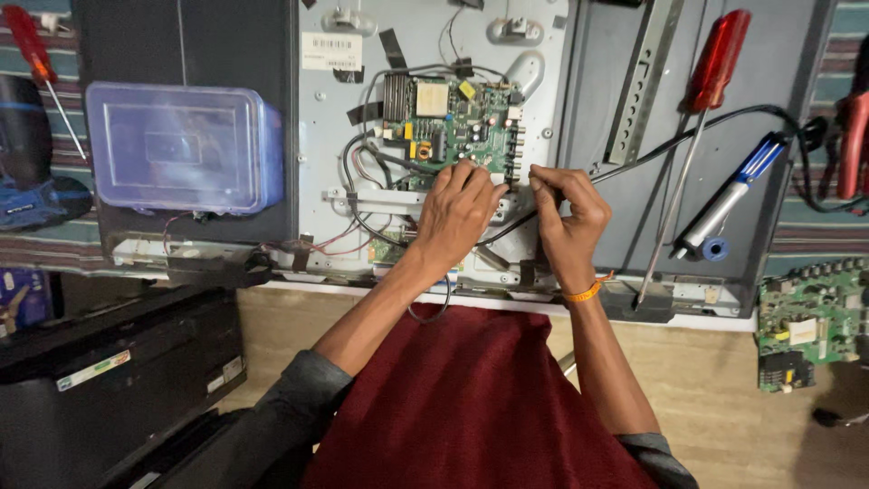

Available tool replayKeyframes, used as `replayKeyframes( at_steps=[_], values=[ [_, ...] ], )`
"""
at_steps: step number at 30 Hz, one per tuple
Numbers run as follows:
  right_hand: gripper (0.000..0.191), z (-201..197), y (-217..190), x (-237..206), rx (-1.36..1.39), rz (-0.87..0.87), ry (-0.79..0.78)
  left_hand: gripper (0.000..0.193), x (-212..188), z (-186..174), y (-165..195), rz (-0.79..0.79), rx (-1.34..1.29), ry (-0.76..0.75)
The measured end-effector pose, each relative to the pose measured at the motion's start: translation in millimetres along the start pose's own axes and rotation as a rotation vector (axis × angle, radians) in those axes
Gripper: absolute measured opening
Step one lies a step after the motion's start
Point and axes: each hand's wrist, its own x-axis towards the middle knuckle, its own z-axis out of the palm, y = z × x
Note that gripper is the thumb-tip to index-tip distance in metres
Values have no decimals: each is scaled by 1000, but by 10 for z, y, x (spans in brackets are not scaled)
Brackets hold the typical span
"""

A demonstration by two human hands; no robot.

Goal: The person repairs a television with its back panel removed on a workbench. They use a screwdriver on the mainboard, connect and route a cable to the board, then use a multimeter with both probes to test points on the board and its power section.

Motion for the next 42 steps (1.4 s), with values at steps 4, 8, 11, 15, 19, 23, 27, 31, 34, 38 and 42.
replayKeyframes(
  at_steps=[4,8,11,15,19,23,27,31,34,38,42],
  values=[
    [13,-9,-50,17,10,-12,21,24,-124,-24,2,-41,-20,1],
    [11,-45,-62,-24,17,0,59,35,-304,-14,-20,-126,-19,73],
    [12,-59,-68,-70,6,26,69,36,-360,-66,-73,-213,-39,111],
    [12,-11,-96,-128,-8,28,50,38,-428,-337,-216,-272,11,77],
    [12,111,-155,-162,-95,21,-14,37,-414,-502,-308,-218,141,68],
    [15,266,-239,-172,-263,-198,-110,24,-381,-507,-332,-240,77,66],
    [23,450,-303,-166,-333,-287,-208,20,-435,-532,-279,-228,33,40],
    [20,567,-323,-131,-387,-280,-212,23,-462,-576,-247,-227,49,26],
    [24,589,-337,-88,-417,-285,-224,23,-449,-605,-270,-237,37,37],
    [27,620,-381,-52,-433,-299,-235,24,-457,-630,-301,-256,17,76],
    [25,657,-403,-47,-420,-293,-224,24,-502,-654,-416,-283,7,167]
  ],
)
